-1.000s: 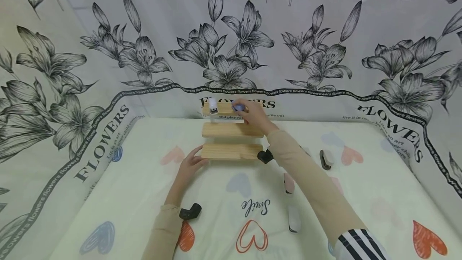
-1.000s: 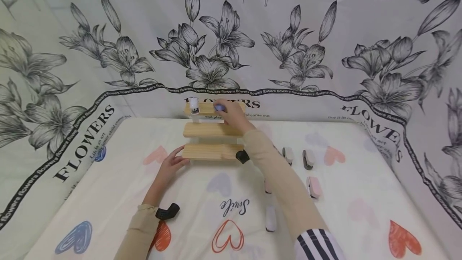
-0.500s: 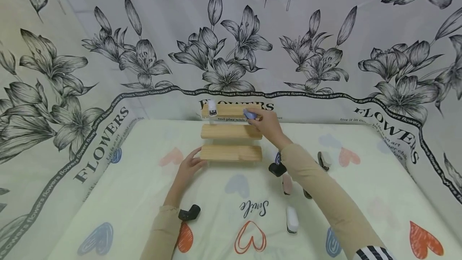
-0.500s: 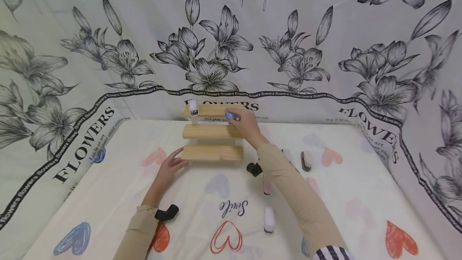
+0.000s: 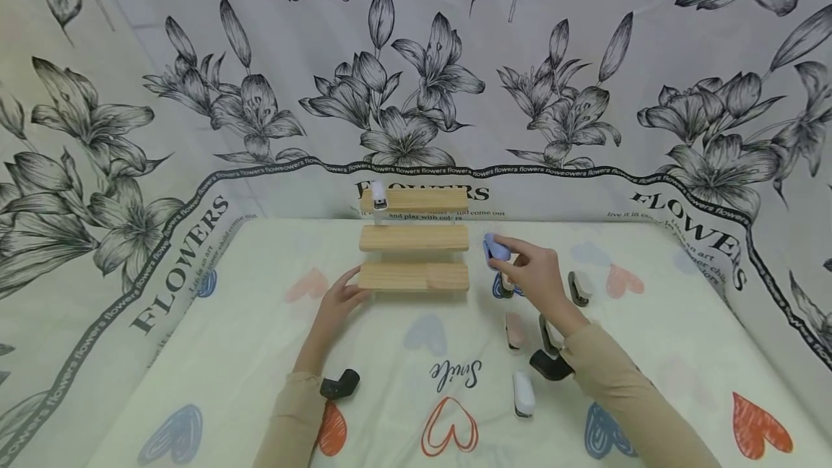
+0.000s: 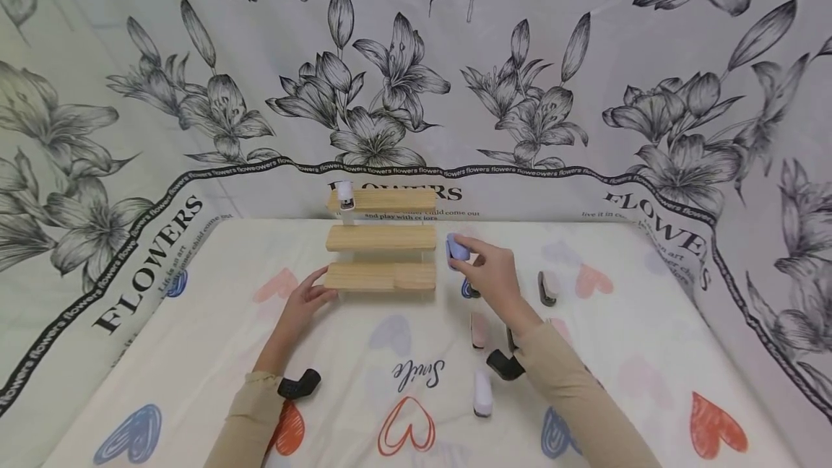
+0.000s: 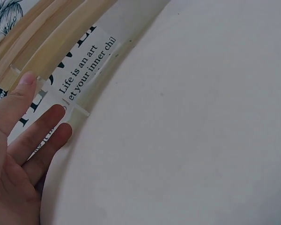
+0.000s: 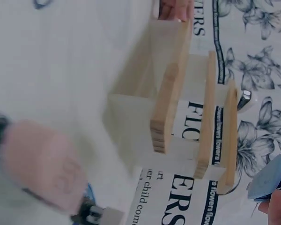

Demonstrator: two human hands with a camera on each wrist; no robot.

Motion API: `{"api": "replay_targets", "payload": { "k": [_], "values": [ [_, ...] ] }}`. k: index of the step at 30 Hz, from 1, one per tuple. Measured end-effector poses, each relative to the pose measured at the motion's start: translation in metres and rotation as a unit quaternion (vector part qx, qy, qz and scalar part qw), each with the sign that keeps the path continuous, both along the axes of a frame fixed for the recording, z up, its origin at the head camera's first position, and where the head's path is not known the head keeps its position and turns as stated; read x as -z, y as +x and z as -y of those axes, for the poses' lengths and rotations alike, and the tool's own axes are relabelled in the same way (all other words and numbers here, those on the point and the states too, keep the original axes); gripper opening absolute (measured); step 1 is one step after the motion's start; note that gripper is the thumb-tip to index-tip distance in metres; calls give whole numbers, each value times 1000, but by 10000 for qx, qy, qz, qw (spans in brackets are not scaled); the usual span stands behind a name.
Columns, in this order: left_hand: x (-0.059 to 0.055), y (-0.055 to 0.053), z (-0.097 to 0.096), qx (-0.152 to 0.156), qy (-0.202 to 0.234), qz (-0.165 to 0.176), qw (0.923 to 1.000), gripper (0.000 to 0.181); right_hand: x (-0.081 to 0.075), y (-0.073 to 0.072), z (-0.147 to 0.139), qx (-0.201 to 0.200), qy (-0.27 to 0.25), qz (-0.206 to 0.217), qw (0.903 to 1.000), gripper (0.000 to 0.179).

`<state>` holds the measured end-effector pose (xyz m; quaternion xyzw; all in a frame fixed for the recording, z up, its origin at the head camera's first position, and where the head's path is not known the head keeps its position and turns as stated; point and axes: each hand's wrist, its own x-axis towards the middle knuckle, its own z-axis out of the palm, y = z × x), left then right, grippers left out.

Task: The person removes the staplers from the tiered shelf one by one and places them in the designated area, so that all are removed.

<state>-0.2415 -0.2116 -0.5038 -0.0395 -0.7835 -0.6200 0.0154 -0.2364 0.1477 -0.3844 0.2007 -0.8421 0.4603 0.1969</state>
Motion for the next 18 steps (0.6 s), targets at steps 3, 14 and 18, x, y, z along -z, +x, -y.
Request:
{"api": "replay_targets", "payload": {
  "k": [3, 14, 18],
  "values": [
    [1, 0, 0, -35, 35, -9, 10000, 62, 5, 18, -14, 50, -39, -221, 9997, 39],
    [3, 3, -1, -27, -87, -1, 10000, 62, 37, 92, -64, 635, 1021, -1253, 9848, 46],
    [0, 1, 0, 14, -87, -55, 9999, 63, 52, 116, -72, 776, 1148, -958, 9857, 46]
  ]
}}
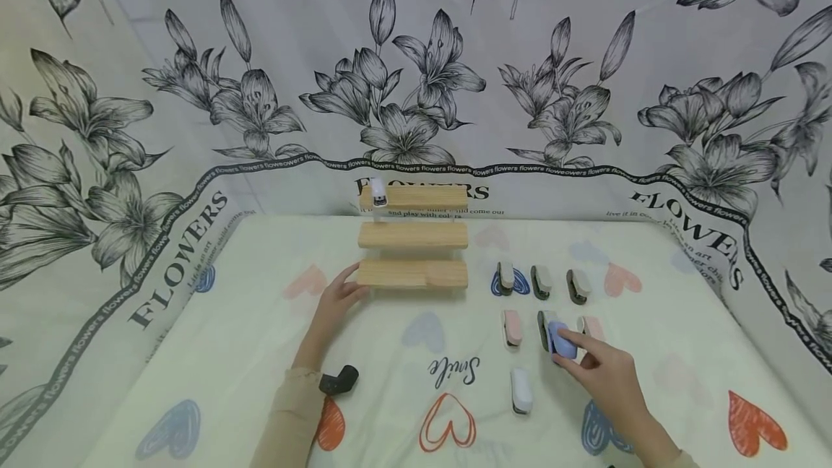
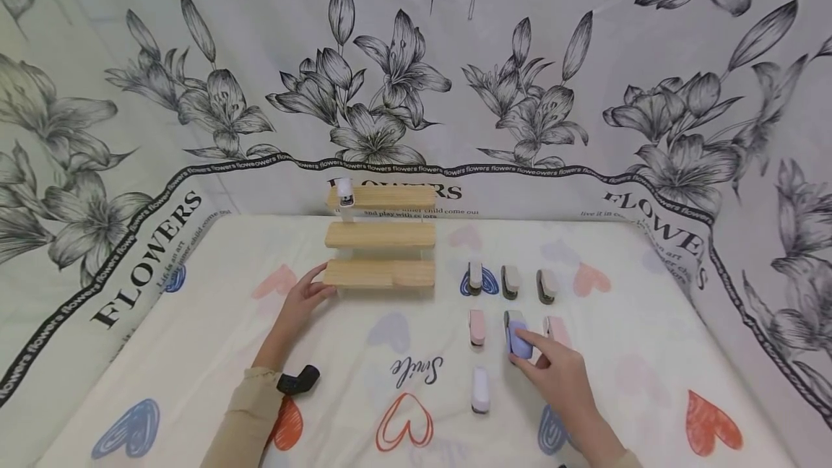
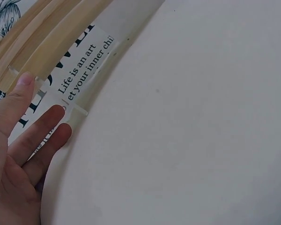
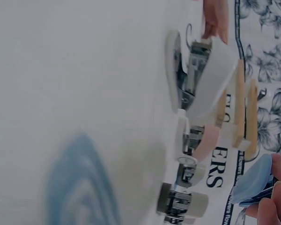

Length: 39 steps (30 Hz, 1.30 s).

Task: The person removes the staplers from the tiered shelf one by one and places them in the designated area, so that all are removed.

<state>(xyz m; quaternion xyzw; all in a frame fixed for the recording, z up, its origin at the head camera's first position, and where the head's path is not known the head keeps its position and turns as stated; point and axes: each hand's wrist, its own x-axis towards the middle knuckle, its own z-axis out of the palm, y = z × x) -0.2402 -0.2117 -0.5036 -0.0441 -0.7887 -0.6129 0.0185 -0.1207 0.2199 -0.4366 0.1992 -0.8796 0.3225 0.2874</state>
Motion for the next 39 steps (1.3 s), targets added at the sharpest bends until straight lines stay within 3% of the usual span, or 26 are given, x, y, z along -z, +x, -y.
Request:
{"api": "replay_targets", "payload": {
  "k": [8, 15, 19, 22, 24, 26, 29, 32, 36, 39],
  "values": [
    [-2, -1, 2, -54, -11, 80, 10000, 63, 28, 26, -5, 638, 351, 849, 9937, 42],
    [0, 0, 2, -87, -51, 114, 9999, 63, 46, 39, -5, 562, 764, 971, 9907, 43],
    [-9, 6, 1, -80, 81, 131, 9998, 60, 45, 42, -2, 581, 763, 975, 9906, 43],
    [-20, 10, -3, -5, 209, 139, 9997, 58, 40, 44, -2, 643, 769, 1252, 9871, 43],
    [-25, 12, -5, 28, 190, 137, 9997, 57, 34, 44, -1, 645, 760, 1844, 9778, 41],
    [-19, 9, -3, -9, 246, 168, 9996, 57, 27, 42, -2, 480, 853, 2475, 9639, 41],
    [-6, 4, -1, -4, 318, 219, 9993, 59, 11, 36, -10, -22, 1071, 2994, 9481, 48],
    [4, 1, -1, -19, 218, 211, 9995, 60, -10, 24, -21, -450, 1145, 2852, 9506, 54],
    [5, 1, -2, -101, 106, 132, 9998, 61, -33, -1, -18, -670, 897, 2533, 9609, 55],
    [2, 2, -3, -90, 184, 122, 9997, 61, -42, -24, -5, -1018, 807, 2295, 9646, 55]
  ]
}}
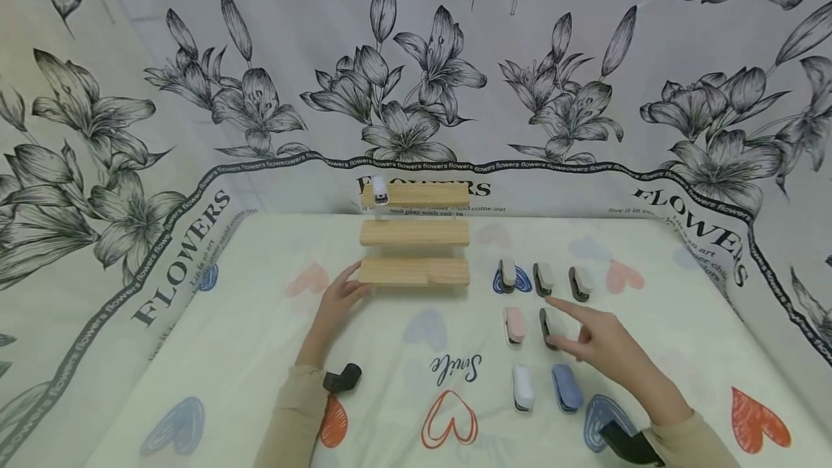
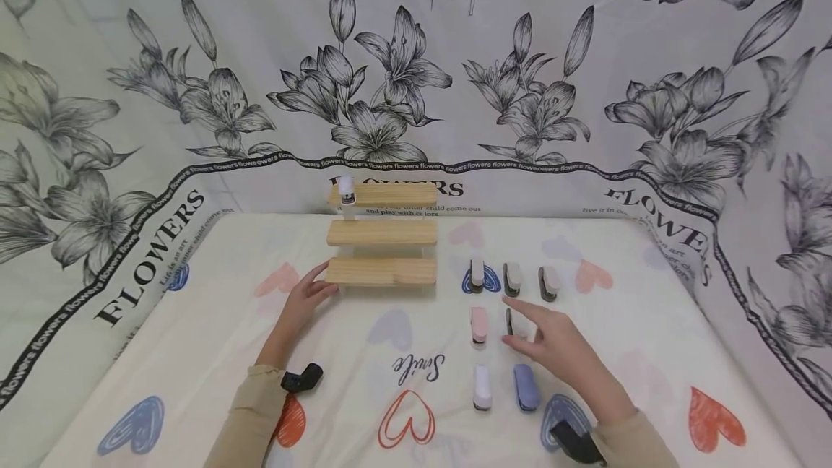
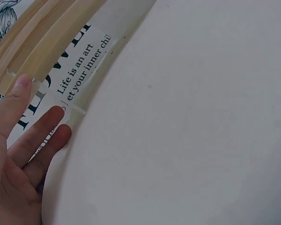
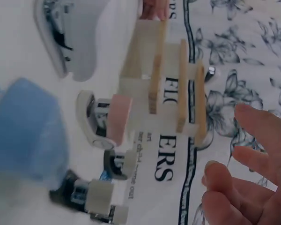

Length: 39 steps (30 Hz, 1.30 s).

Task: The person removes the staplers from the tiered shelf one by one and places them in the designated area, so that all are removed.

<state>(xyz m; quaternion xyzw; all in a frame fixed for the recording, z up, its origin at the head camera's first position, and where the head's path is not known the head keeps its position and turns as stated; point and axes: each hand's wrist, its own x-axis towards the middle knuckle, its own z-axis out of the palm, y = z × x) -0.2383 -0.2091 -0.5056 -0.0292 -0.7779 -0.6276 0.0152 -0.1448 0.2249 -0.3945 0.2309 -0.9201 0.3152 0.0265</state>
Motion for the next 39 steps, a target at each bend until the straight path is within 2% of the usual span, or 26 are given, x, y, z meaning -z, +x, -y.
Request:
{"api": "replay_targets", "payload": {
  "k": [4, 7, 11, 14, 16, 18, 21, 23, 28, 30, 31, 33, 37, 39],
  "values": [
    [-7, 4, -2, 178, 138, 139, 9997, 59, -7, -31, 26, -374, -210, 180, 9989, 58],
    [-16, 10, -5, 248, 129, 178, 9995, 58, -11, -54, 51, -579, -732, 365, 9950, 62],
    [-25, 15, -6, 195, -5, 135, 9997, 57, -20, -82, 91, -575, -1396, -106, 9885, 71],
    [-29, 15, -5, 192, -87, 134, 9997, 57, -30, -98, 121, -443, -1629, -600, 9838, 75],
    [-30, 13, -5, 228, -85, 122, 9996, 57, -37, -108, 140, -401, -1759, -706, 9811, 75],
    [-31, 11, -4, 249, -136, 81, 9996, 57, -43, -119, 156, -416, -1962, -639, 9776, 75],
    [-31, 10, -3, 251, -130, 29, 9996, 57, -49, -138, 178, -502, -2349, -325, 9702, 75],
    [-30, 9, -3, 253, -93, -10, 9996, 57, -50, -148, 189, -642, -2702, -29, 9606, 74],
    [-20, 7, -2, 302, 157, -59, 9994, 56, -51, -157, 209, -913, -3468, 810, 9300, 70],
    [-13, 4, -1, 299, 155, -25, 9994, 57, -51, -159, 216, -915, -3496, 1044, 9266, 70],
    [-10, 2, -1, 284, 125, 0, 9995, 58, -50, -161, 219, -907, -3426, 1153, 9279, 71],
    [-5, -1, 0, 247, 54, -5, 9997, 60, -46, -170, 225, -884, -3122, 1204, 9382, 73],
    [-2, -4, 2, 107, -46, -118, 9999, 61, -40, -190, 238, -879, -2346, 1048, 9624, 75],
    [-2, -5, 2, 114, -43, -188, 9997, 61, -38, -197, 242, -960, -2085, 1014, 9680, 74]
  ]
}}
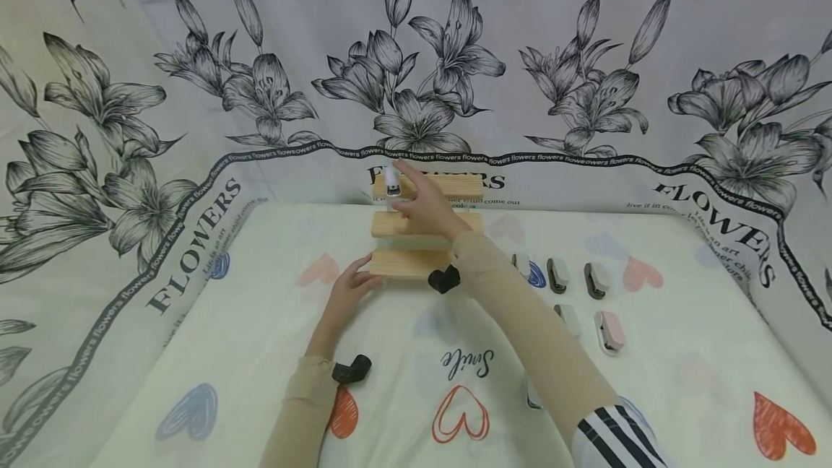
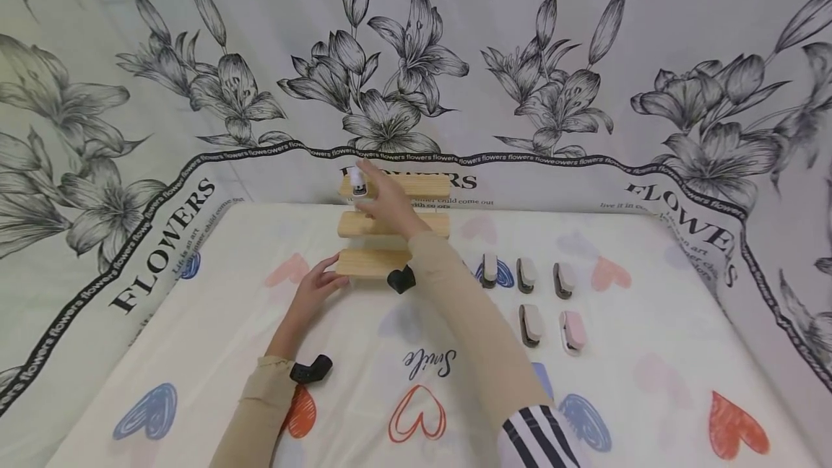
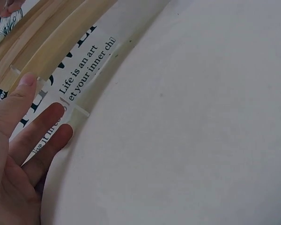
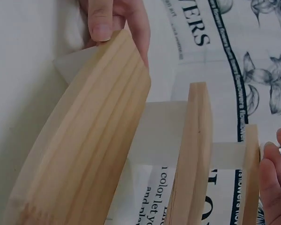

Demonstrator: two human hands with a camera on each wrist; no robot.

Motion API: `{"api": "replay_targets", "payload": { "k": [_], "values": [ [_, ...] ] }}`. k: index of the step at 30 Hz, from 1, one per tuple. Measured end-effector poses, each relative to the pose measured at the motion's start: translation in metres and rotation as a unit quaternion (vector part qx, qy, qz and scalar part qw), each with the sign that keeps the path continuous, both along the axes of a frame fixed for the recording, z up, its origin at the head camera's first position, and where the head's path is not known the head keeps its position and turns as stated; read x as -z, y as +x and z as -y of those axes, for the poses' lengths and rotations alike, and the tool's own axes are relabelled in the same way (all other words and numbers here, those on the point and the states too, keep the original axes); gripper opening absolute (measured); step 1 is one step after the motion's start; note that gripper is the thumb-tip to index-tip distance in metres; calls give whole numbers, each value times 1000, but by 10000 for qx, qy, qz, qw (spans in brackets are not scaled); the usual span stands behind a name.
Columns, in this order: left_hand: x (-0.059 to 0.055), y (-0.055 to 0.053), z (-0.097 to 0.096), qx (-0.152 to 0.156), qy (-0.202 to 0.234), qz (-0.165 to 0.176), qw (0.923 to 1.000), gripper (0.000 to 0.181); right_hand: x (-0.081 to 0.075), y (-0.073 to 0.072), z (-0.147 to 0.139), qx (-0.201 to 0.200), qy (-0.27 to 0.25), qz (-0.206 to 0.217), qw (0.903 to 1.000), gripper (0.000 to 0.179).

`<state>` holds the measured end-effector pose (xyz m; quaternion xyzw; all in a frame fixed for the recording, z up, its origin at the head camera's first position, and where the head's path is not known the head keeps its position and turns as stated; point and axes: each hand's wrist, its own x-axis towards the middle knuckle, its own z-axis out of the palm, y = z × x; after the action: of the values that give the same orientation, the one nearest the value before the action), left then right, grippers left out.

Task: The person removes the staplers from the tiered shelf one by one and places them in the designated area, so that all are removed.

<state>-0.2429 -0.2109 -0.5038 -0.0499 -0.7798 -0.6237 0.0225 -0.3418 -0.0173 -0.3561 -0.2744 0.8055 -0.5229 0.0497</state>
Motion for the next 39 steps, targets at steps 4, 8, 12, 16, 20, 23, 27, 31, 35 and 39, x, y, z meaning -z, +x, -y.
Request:
{"api": "replay_targets", "payload": {
  "k": [4, 8, 12, 16, 20, 23, 27, 31, 35, 39],
  "values": [
    [-1, -2, -4, 86, 58, 20, 9999, 60, 2, -7, 0, 4, 394, -224, 9990, 69],
    [-4, 2, -10, 160, 98, 30, 9998, 60, 6, -8, 1, 315, 1102, -1239, 9857, 62],
    [-6, 3, -11, 148, 85, -2, 9999, 61, 5, -5, 5, 533, 1670, -1937, 9653, 61],
    [-12, 3, -12, 164, 118, 34, 9998, 59, 4, -4, 5, 671, 1773, -2212, 9566, 59],
    [-25, 10, -17, 200, 136, 153, 9996, 57, 8, -2, -4, 704, 1677, -2571, 9491, 58],
    [-31, 15, -17, 206, 32, 139, 9997, 56, 12, 2, -12, 574, 1455, -2915, 9437, 57],
    [-30, 13, -10, 226, 61, 45, 9997, 57, 15, 10, -25, 279, 995, -3450, 9329, 49],
    [-17, 5, -3, 121, -56, -12, 9999, 60, 14, 22, -41, 115, 579, -3799, 9231, 41],
    [-3, 0, 1, -13, -253, 23, 9997, 63, 14, 38, -64, 52, 571, -4386, 8969, 41],
    [-2, 0, 1, -25, -240, 103, 9997, 63, 15, 58, -94, -59, 554, -4776, 8768, 45]
  ]
}}
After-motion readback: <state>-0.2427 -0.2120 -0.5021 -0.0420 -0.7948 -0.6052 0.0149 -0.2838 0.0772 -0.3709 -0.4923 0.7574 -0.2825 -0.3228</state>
